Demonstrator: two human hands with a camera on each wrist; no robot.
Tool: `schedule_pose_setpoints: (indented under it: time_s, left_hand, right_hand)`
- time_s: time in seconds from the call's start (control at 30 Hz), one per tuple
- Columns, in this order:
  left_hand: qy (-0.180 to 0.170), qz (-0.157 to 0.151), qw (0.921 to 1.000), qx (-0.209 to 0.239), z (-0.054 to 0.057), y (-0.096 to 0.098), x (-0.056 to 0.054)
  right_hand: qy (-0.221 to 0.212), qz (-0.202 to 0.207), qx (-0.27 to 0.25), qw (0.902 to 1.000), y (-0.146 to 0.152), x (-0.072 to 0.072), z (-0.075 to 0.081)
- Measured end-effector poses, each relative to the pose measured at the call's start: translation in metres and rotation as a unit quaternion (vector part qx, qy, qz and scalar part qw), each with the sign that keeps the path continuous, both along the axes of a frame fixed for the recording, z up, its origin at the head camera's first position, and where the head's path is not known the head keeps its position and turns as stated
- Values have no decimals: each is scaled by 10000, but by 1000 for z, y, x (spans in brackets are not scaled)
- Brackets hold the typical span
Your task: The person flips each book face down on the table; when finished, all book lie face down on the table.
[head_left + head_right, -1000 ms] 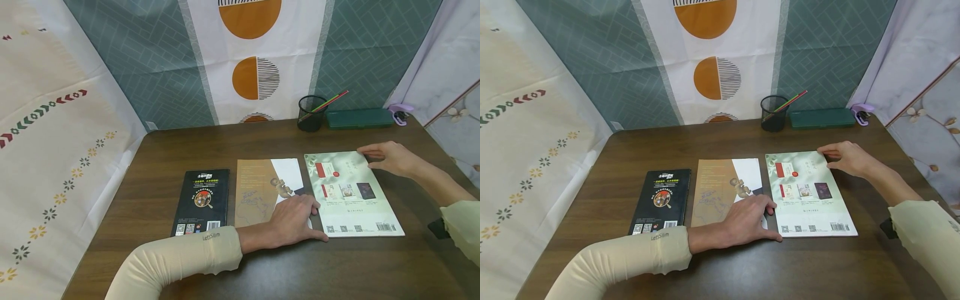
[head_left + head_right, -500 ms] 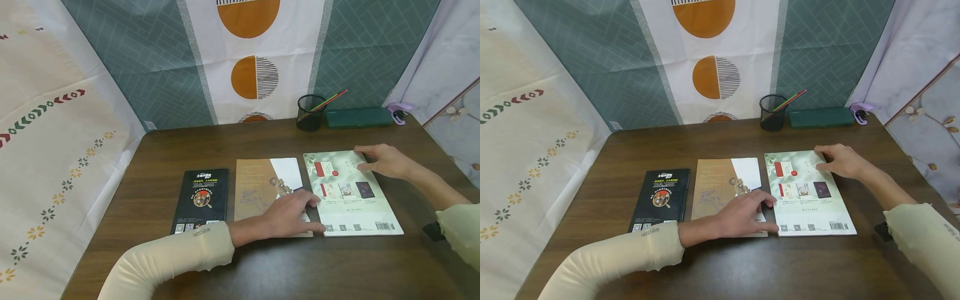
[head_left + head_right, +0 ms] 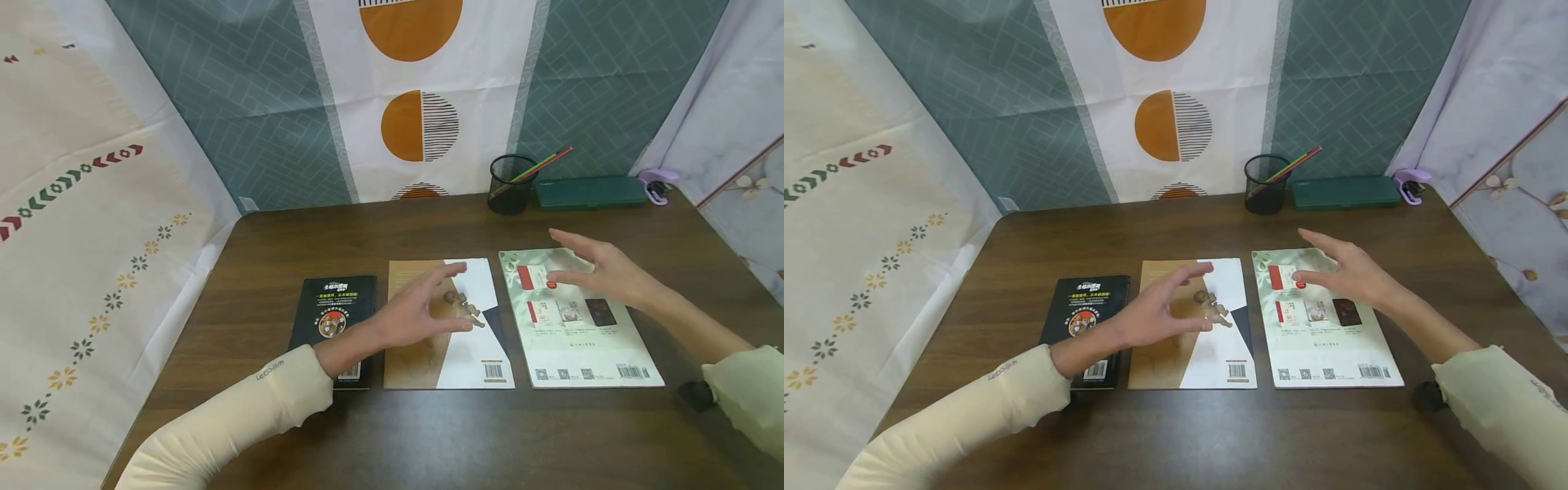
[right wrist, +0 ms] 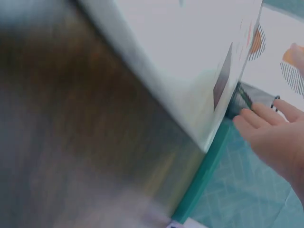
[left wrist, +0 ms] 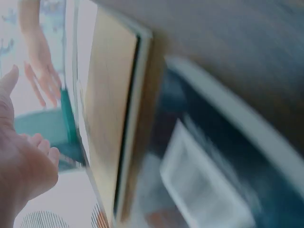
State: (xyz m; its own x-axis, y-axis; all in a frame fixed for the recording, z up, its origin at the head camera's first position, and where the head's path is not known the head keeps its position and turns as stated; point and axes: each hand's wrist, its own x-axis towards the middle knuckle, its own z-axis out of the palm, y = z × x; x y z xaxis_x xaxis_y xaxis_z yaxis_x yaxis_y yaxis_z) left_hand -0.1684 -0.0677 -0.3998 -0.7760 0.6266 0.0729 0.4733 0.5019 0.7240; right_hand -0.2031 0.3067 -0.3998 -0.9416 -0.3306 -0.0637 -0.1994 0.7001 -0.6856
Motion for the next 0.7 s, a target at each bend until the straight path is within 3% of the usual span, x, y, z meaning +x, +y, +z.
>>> schedule_pose_setpoints:
  time_s: [0.1, 0.3, 0.47, 0.7]
  left_hand:
    - [137, 130, 9995, 250, 3, -22, -7]
    - [225, 374, 9983, 381, -2, -66, -15]
    - [30, 606, 9979, 236, -8, -100, -9]
    - [-101, 769, 9970, 48, -23, -138, 2]
  right_hand:
    - [17, 1, -539, 9985, -8, 7, 0]
    - [121, 2, -1028, 9946, -20, 20, -1]
    - [42, 178, -1130, 9934, -22, 30, -6]
    - [-78, 467, -767, 9959, -18, 43, -11]
